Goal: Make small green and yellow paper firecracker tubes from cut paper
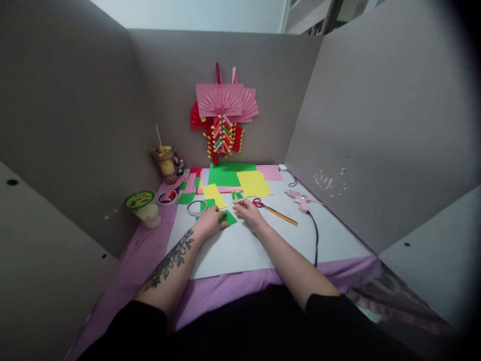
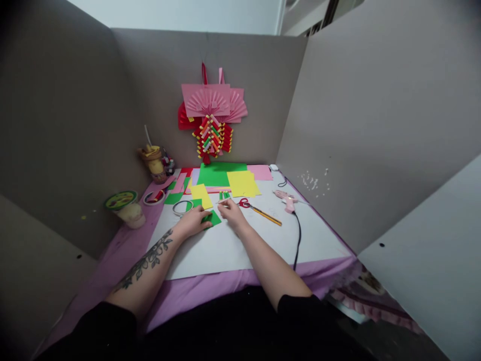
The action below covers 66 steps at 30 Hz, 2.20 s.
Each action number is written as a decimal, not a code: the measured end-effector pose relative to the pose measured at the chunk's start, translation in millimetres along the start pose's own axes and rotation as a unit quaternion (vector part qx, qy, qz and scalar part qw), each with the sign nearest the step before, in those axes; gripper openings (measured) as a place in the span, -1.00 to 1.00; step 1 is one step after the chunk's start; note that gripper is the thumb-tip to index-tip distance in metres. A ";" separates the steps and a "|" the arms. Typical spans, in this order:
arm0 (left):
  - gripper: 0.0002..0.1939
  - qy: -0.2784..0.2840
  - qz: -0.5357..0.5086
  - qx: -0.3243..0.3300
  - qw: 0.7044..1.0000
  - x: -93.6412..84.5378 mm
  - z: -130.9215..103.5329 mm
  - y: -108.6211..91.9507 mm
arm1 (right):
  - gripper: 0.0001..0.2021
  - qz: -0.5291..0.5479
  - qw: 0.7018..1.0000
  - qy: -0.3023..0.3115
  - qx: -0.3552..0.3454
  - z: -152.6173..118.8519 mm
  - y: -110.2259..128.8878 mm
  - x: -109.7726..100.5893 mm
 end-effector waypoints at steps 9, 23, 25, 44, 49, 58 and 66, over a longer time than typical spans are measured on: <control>-0.59 -0.043 0.032 -0.036 0.998 -7.2 0.0 7.7 | -0.77 -0.197 0.965 0.069 -0.160 -18.6 9.3 15.9; -0.58 0.040 -0.034 0.093 0.994 4.3 -3.9 8.1 | -0.78 -0.255 0.946 0.102 -0.170 -27.5 11.2 18.6; -0.58 0.076 -0.035 0.109 0.990 16.6 -5.7 -1.9 | -0.83 -0.244 0.951 0.070 -0.175 -25.6 17.5 12.3; -0.64 0.010 0.005 0.038 0.999 7.3 0.3 8.2 | -0.90 0.272 0.911 0.171 0.259 -33.8 -0.6 9.0; -0.63 0.013 -0.009 0.016 1.000 2.7 1.4 17.5 | -0.85 0.319 0.904 0.130 0.254 -21.3 -6.7 10.8; -0.72 -0.036 -0.027 0.046 0.998 -5.4 5.4 4.1 | -0.72 0.101 0.992 -0.034 0.061 7.0 -3.6 -16.8; -0.63 0.006 -0.056 0.089 0.994 17.6 9.0 -11.0 | -0.79 -0.088 0.994 0.005 -0.059 0.3 4.7 -1.1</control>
Point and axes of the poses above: each hand's wrist, its own z-axis towards the middle knuckle, its own x-axis out of the palm, y = z × x, the point moved 9 cm from there along z, towards the middle knuckle, and after that the axes turned 10 degrees about -y, right-handed, at the moved point
